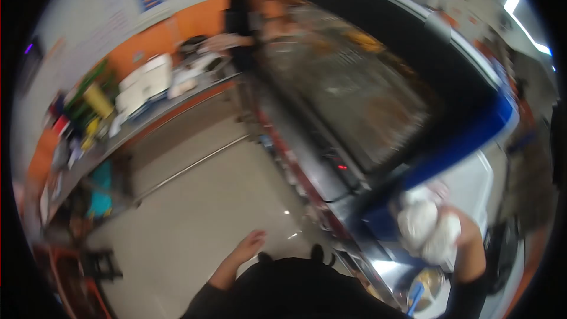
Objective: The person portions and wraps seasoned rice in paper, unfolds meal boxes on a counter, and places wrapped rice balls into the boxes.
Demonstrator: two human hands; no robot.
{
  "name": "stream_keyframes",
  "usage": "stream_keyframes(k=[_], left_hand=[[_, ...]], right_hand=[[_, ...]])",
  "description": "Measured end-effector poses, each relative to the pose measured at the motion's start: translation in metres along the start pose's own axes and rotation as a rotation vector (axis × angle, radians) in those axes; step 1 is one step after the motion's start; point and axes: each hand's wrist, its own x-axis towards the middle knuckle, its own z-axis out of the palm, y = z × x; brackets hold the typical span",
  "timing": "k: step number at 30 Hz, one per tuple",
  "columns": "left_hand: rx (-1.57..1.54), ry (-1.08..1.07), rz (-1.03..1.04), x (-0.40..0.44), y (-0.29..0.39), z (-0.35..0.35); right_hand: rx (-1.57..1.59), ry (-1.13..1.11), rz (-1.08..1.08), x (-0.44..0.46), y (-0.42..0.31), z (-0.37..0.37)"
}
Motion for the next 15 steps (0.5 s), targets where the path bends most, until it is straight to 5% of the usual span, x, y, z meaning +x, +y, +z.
stream_keyframes(k=[2, 4, 6, 10, 12, 15], left_hand=[[-0.233, -0.265, 0.145, 0.008, 0.076, -0.001], [-0.450, -0.595, 0.219, -0.009, 0.150, -0.011], [-0.592, -0.674, 0.098, -0.023, 0.174, -0.022], [-0.586, -0.338, 0.055, -0.029, 0.164, -0.054], [-0.730, -0.068, -0.175, -0.021, 0.126, -0.086], [-1.011, -0.010, -0.092, -0.018, 0.102, -0.140]], right_hand=[[0.019, -0.258, -0.119, 0.050, 0.014, 0.063], [0.275, 0.141, 0.083, 0.078, 0.036, 0.146], [0.355, 0.062, 0.169, 0.134, 0.063, 0.198], [0.265, -0.105, 0.284, 0.247, 0.095, 0.273], [0.275, -0.170, 0.325, 0.292, 0.095, 0.296], [0.461, -0.203, 0.407, 0.360, 0.100, 0.315]])
